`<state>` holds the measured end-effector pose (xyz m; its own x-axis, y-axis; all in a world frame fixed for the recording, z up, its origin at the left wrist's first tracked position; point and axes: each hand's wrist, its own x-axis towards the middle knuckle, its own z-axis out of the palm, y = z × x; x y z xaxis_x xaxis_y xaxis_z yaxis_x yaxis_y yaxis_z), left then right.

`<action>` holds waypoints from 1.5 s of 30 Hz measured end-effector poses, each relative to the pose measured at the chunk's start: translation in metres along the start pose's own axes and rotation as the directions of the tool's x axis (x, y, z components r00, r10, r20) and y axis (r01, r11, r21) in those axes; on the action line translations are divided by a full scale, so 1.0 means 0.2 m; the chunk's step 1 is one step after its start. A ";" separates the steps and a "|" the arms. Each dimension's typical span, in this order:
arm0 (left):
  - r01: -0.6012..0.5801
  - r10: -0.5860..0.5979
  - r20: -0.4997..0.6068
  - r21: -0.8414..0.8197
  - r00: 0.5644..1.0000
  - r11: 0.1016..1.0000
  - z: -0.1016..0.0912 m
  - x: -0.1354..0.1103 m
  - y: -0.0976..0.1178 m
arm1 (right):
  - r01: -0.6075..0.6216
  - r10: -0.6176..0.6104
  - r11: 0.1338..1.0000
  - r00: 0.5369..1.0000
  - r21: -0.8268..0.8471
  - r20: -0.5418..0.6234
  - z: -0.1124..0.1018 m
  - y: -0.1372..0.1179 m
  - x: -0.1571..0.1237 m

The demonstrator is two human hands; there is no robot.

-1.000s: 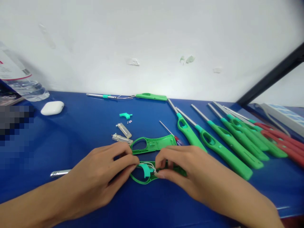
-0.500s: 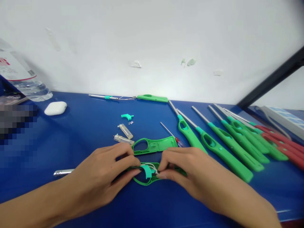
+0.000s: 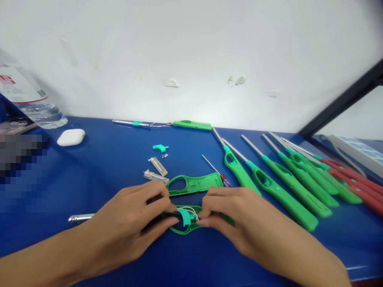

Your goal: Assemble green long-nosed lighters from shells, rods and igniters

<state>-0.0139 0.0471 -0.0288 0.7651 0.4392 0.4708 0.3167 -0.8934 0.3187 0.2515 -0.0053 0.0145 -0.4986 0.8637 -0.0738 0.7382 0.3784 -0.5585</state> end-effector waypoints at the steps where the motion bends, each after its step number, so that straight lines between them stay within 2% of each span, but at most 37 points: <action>1: 0.001 -0.001 0.000 -0.002 1.000 1.000 0.00 0.00 0.00 | -0.003 0.003 1.000 1.000 0.006 -0.002 0.00 0.00 0.00; 8: 0.010 -0.010 0.006 -0.016 1.000 1.000 0.00 -0.01 0.00 | -0.022 0.022 1.000 1.000 0.008 -0.005 0.00 0.00 0.00; 15: -0.093 0.093 0.013 0.036 0.996 0.995 0.00 -0.03 0.00 | 0.011 -0.011 1.000 1.000 0.024 -0.001 0.00 0.00 0.00; 25: -0.103 0.103 0.005 0.073 0.995 0.992 0.03 -0.02 -0.02 | -0.001 0.001 1.000 0.999 -0.009 -0.040 0.03 0.02 0.00; 33: -0.139 0.137 0.026 0.111 0.990 0.984 0.04 -0.05 -0.06 | 0.075 -0.081 0.992 0.995 -0.101 -0.064 0.03 -0.02 -0.01; 45: -0.145 0.138 0.049 0.173 0.989 0.974 0.00 -0.02 -0.02 | 0.060 -0.066 0.997 0.993 -0.057 -0.101 0.03 -0.04 0.02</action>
<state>-0.0178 0.0495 -0.0313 0.8279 0.3064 0.4698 0.2947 -0.9503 0.1005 0.2419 -0.0074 0.0137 -0.4976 0.8662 0.0472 0.7317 0.4483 -0.5135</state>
